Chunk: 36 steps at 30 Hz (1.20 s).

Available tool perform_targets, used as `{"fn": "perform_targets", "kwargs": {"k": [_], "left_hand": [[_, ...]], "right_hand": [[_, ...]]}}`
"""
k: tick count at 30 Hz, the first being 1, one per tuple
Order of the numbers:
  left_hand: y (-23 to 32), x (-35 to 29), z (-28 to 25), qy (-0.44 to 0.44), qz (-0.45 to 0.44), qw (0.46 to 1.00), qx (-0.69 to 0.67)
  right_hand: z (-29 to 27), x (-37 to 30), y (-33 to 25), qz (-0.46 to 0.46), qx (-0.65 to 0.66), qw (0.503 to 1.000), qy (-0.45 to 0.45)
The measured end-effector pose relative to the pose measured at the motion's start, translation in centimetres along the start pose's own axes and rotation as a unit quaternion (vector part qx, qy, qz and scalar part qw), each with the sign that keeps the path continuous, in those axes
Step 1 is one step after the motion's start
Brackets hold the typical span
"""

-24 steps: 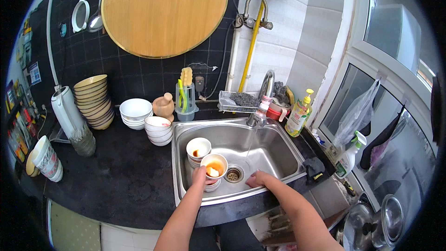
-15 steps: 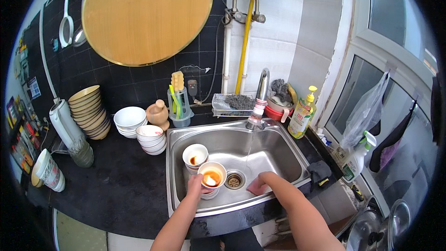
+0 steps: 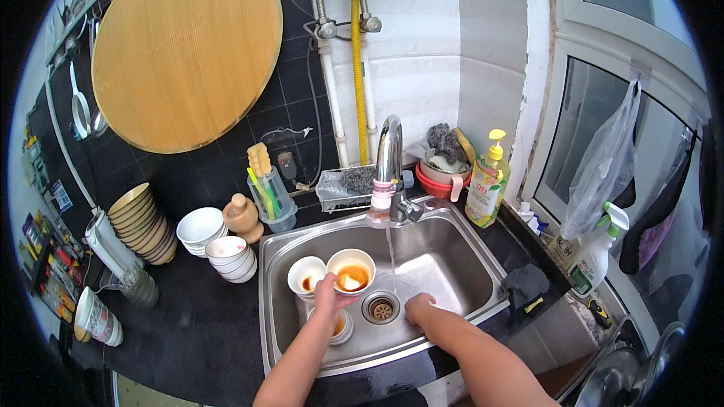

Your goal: The person washes several small white bowls in a kitchen sink using a pink sponge and running water. They scrub the inside and outside of each bowl, rinse them, and place them on the countertop to the left of the sink.

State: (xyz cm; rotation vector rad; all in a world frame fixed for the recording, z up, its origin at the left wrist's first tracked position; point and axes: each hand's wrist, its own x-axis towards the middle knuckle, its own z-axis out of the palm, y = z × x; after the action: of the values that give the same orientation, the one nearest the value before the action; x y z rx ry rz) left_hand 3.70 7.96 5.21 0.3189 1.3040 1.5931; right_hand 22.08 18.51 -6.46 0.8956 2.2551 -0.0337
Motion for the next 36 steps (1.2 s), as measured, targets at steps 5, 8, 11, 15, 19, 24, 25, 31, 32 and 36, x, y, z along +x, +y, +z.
{"fn": "perform_targets", "kwargs": {"k": [5, 8, 11, 15, 19, 24, 25, 31, 32, 36], "left_hand": [[-3.6, 3.3, 4.3, 0.043, -0.015, 0.997, -0.058], [-7.0, 5.6, 3.6, 0.044, 0.003, 0.990, -0.137], [-6.6, 5.2, 3.6, 0.059, -0.014, 0.994, -0.095], [-7.0, 6.2, 2.3, 0.055, 0.019, 0.998, -0.018], [-7.6, 6.0, 3.6, 0.025, -0.006, 0.999, 0.020], [-7.2, 4.2, 5.0, 0.037, -0.010, 0.997, 0.061], [-7.4, 4.5, 5.0, 0.032, -0.009, 0.997, 0.073], [-7.8, 4.4, 5.0, 0.048, 0.018, 0.994, 0.095], [-7.6, 4.3, 4.9, 0.054, 0.009, 0.996, 0.077], [-9.6, 6.4, 4.2, 0.042, 0.123, 0.960, 0.248]], "right_hand": [[-4.5, -2.0, 1.6, 0.111, 0.469, 0.841, 0.246], [-4.1, -0.5, 3.3, 0.129, 0.653, 0.681, 0.304], [-3.6, 0.3, 4.4, 0.067, 0.793, 0.534, 0.287], [-3.4, 3.0, 4.0, -0.038, 0.878, 0.363, 0.311], [-5.2, 0.5, 3.2, 0.057, 0.779, 0.464, 0.418], [-9.8, -6.1, 2.4, 0.086, 0.586, 0.672, 0.443], [-9.7, -5.9, 2.3, 0.067, 0.594, 0.665, 0.448], [-8.9, -5.3, 1.9, -0.036, 0.290, 0.759, 0.582], [-8.7, -4.9, 1.9, -0.058, 0.297, 0.780, 0.548], [-7.6, -3.5, 0.6, -0.075, 0.289, 0.827, 0.477]]}}
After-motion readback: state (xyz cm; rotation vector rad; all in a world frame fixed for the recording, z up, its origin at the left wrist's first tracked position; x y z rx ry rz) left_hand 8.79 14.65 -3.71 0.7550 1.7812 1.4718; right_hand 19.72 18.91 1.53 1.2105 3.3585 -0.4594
